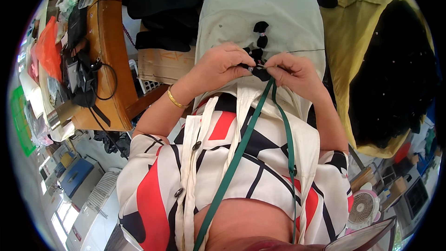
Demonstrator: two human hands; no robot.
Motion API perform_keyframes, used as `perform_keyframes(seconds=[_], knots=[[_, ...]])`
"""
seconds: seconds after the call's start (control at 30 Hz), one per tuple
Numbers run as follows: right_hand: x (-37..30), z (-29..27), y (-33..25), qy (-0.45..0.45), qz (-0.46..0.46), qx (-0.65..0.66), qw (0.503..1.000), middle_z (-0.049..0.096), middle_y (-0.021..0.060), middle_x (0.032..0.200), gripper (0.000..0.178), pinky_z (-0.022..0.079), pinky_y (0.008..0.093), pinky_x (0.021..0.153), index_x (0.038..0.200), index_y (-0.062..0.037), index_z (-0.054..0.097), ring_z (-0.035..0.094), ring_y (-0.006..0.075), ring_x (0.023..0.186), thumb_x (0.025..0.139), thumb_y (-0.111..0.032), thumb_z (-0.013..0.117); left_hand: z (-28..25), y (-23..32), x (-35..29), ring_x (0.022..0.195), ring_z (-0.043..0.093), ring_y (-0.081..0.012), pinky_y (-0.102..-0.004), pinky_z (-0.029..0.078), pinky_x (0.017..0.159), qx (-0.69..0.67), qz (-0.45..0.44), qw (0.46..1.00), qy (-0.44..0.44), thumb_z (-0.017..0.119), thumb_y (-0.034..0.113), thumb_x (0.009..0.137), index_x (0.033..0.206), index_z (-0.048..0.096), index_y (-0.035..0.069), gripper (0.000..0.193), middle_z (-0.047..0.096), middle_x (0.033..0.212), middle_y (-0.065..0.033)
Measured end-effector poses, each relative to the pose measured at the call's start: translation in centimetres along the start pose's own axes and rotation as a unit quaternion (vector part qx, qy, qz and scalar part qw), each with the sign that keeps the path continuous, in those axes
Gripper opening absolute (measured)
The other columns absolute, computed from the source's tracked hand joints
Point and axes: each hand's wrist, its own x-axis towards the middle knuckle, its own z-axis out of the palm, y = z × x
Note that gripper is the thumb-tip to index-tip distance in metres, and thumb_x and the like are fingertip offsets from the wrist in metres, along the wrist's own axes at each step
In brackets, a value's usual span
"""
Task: The person sits on the floor and hand-sews a black shoe using a needle and thread. They repeatedly pull the thread through the shoe material, occasionally adjusting the shoe's position on their lap. At one point, they reach into a blue basket to retrieve another shoe before returning to the sewing task.
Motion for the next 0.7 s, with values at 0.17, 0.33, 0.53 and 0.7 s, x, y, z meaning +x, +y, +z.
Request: perform_keyframes(seconds=[0.17, 0.33, 0.53, 0.7], knots=[[0.8, -0.7, 0.8, -0.057, -0.082, -0.125, 0.987, 0.068, 0.0021, 0.081, 0.014, 0.048, 0.0234, 0.064, 0.104, -0.0045, 0.066, 0.058, 0.0086, 0.067, 0.091, -0.004, 0.062, -0.1, -0.5, 0.8, 0.090, 0.063, -0.0248, -0.0345, 0.050, 0.079, 0.045, 0.078, 0.996, -0.002, 0.080, 0.009, 0.070, 0.094, 0.072, 0.008, 0.026, 0.068, 0.090, -0.0048], [1.2, -1.3, 0.3, -0.095, -0.070, -0.097, 0.988, 0.072, 0.0050, 0.089, 0.018, 0.051, 0.0243, 0.070, 0.107, -0.0032, 0.068, 0.063, 0.0100, 0.075, 0.091, -0.003, 0.061, -0.4, -0.3, 1.4, 0.095, 0.061, -0.0244, -0.0363, 0.048, 0.085, 0.077, 0.093, 0.993, -0.003, 0.081, 0.014, 0.068, 0.093, 0.072, 0.012, 0.027, 0.068, 0.088, -0.0018], [1.3, -1.7, 0.3, -0.119, -0.068, -0.062, 0.989, 0.072, 0.0067, 0.094, 0.022, 0.052, 0.0248, 0.077, 0.111, -0.0014, 0.068, 0.065, 0.0106, 0.082, 0.090, -0.001, 0.060, -0.6, -0.7, 1.4, 0.096, 0.061, -0.0240, -0.0340, 0.049, 0.083, 0.081, 0.115, 0.990, -0.009, 0.081, 0.013, 0.068, 0.095, 0.073, 0.011, 0.028, 0.069, 0.093, -0.0008], [1.5, -1.6, 0.7, -0.134, -0.062, -0.067, 0.987, 0.072, 0.0056, 0.094, 0.022, 0.051, 0.0247, 0.076, 0.111, -0.0015, 0.068, 0.063, 0.0101, 0.081, 0.091, 0.001, 0.058, -0.3, -0.8, 1.1, 0.096, 0.061, -0.0236, -0.0352, 0.049, 0.085, 0.062, 0.102, 0.993, 0.000, 0.080, 0.013, 0.068, 0.093, 0.072, 0.013, 0.026, 0.070, 0.092, 0.0010]])
